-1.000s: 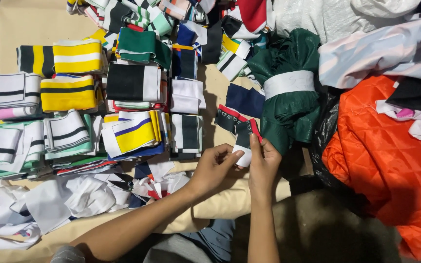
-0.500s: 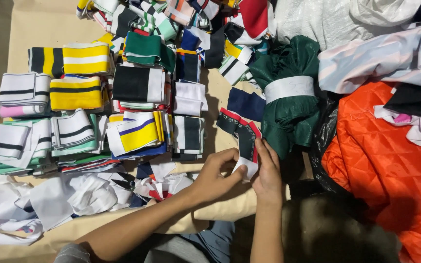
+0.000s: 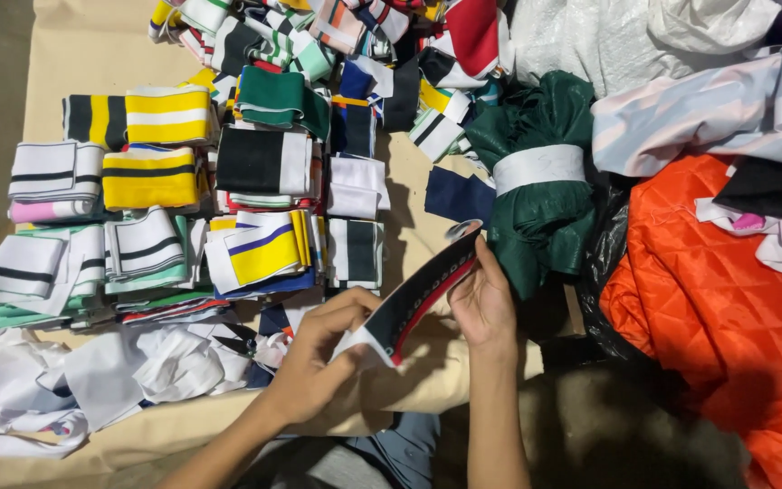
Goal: Sorting, folding, and stacking small fabric labels or textile trims into organized piles.
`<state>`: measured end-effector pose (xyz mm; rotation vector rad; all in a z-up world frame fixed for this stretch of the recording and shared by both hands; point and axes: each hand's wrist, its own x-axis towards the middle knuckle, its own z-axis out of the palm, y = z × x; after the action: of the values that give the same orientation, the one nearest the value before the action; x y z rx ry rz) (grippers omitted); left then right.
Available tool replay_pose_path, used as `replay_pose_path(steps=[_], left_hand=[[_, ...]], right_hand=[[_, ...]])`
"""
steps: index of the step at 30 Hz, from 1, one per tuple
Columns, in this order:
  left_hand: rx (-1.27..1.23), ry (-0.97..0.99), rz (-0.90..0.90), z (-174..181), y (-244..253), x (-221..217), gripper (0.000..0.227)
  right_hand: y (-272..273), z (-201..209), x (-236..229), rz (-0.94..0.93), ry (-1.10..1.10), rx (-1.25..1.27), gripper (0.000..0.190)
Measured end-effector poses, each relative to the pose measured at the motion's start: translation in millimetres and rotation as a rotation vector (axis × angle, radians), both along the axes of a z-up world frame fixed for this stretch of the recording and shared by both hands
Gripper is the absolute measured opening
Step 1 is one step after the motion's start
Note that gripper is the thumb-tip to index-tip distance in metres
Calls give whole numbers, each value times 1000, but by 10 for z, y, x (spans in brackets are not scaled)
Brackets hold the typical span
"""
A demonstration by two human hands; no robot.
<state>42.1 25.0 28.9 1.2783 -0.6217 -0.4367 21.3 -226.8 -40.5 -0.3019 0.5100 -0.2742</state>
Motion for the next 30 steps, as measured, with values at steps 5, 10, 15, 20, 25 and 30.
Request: replay_pose_path(steps=[5,10,15,20,25,30], left_hand=[[-91,102,192,72,325,10,23],[-247,392,387,72,502,52,18],[51,458,586,198,571,80,21],[122,545,469,233,311,-22,10],[-37,626,294,124,-39,-128,20],[25,535,309,-6,-293,-128,33]], right_hand=[[-43,47,95,-98,174,-197,41],[118,336,130,-4,251,-547,41],[192,546,116,46,274,-757,35],[282,884,71,-5,437,-1227,29],[443,1053,-79,-135,352,-1508,25],[735,1018,-251,-97,204,-1565,33]])
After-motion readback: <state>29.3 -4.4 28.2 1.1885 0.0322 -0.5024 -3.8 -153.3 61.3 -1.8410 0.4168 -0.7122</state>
